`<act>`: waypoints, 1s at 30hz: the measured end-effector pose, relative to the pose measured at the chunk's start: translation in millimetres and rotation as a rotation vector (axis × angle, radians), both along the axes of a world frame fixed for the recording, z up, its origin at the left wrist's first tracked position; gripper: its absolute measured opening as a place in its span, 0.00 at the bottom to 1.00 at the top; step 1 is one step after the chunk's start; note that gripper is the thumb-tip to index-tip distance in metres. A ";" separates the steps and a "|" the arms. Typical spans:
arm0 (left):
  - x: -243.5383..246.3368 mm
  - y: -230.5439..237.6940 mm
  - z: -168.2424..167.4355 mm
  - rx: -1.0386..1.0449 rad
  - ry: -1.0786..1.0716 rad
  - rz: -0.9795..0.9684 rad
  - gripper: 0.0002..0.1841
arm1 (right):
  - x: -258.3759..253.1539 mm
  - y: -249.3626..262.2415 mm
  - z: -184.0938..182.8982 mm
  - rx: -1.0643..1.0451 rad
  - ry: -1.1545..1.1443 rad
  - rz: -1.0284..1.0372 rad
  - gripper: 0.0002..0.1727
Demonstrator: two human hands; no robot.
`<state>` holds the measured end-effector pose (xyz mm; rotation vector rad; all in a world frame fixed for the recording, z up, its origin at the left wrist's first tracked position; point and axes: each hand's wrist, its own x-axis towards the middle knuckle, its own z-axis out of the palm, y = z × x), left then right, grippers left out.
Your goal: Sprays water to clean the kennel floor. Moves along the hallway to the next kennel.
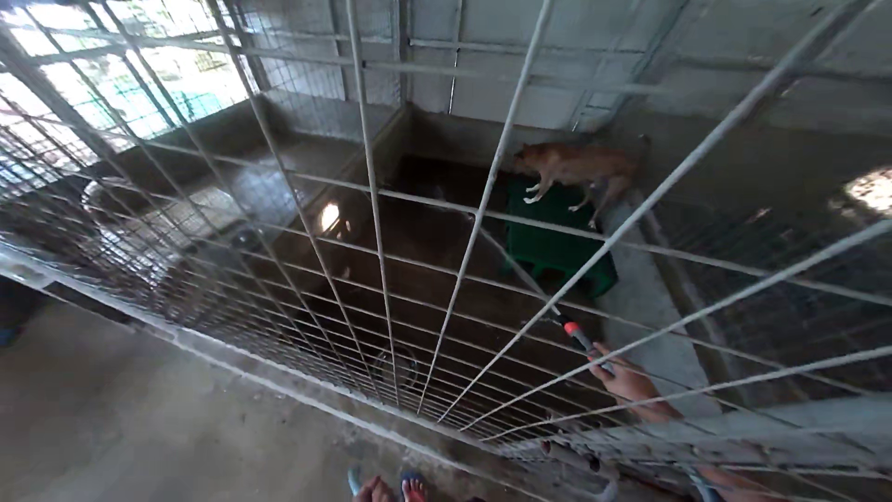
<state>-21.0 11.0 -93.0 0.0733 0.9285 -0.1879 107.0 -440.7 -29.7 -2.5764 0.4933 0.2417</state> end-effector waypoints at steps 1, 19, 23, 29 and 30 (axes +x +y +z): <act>0.2 -0.1 -0.1 0.013 -0.007 -0.008 0.27 | 0.2 1.3 1.3 0.007 -0.001 0.020 0.34; -1.3 -3.8 2.4 0.097 0.038 0.039 0.26 | -0.2 2.8 -1.2 0.031 -0.073 0.171 0.36; -1.7 -4.2 -0.5 0.083 0.045 0.030 0.26 | -3.8 0.4 -4.3 0.029 -0.191 0.186 0.36; -3.6 -4.9 -1.1 0.041 0.058 0.048 0.24 | -3.9 -3.6 -0.2 0.023 -0.118 0.127 0.38; -4.2 -5.0 -2.3 0.037 0.059 0.054 0.24 | -3.9 -3.7 0.0 0.018 -0.115 0.124 0.38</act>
